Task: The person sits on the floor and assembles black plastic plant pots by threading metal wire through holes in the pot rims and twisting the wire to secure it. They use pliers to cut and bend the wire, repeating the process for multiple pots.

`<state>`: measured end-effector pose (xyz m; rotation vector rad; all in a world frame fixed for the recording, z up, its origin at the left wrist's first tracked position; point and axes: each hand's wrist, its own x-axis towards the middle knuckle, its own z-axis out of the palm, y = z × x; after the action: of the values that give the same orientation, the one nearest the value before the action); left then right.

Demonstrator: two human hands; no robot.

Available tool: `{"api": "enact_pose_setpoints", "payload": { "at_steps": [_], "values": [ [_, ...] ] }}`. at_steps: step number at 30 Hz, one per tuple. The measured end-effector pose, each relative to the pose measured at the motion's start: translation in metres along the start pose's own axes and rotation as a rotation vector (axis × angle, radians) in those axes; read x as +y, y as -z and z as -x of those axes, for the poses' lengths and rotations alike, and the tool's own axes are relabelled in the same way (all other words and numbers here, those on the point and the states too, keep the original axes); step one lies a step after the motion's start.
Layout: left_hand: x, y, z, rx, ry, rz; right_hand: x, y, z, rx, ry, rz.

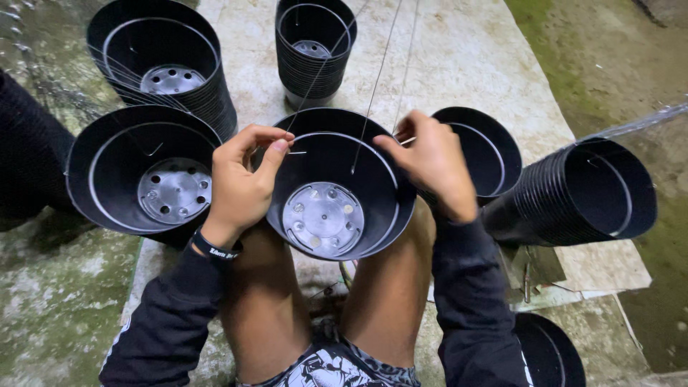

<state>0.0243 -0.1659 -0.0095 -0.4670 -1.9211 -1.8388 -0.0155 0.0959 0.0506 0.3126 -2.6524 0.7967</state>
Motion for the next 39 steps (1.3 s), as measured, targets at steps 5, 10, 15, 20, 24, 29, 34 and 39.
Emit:
{"api": "enact_pose_setpoints", "payload": {
  "at_steps": [5, 10, 15, 20, 24, 29, 34, 39],
  "values": [
    [-0.013, 0.013, -0.010, -0.038, 0.024, 0.002, -0.052, 0.040, 0.057, 0.080, 0.190, -0.133],
    [-0.019, 0.017, -0.016, -0.049, 0.079, 0.023, -0.131, -0.044, 0.100, -0.195, 0.451, 0.115],
    [-0.022, 0.022, -0.019, -0.066, -0.025, -0.054, -0.119, -0.073, 0.094, -0.223, 0.594, 0.268],
    [-0.020, 0.031, -0.024, -0.032, -0.088, -0.213, -0.067, -0.044, 0.083, -0.154, 0.677, 0.065],
    [-0.018, 0.025, -0.019, -0.029, -0.048, -0.228, -0.023, -0.018, 0.063, -0.248, 0.635, -0.055],
    [-0.019, 0.011, -0.009, -0.044, 0.112, -0.176, 0.020, -0.015, 0.062, -0.296, 0.437, -0.235],
    [-0.024, -0.006, 0.005, -0.112, 0.128, -0.122, 0.055, -0.017, 0.076, -0.262, 0.275, -0.245],
    [-0.029, -0.017, 0.019, -0.156, 0.165, -0.031, 0.068, -0.014, 0.084, -0.253, 0.124, -0.279]
  ]
}}
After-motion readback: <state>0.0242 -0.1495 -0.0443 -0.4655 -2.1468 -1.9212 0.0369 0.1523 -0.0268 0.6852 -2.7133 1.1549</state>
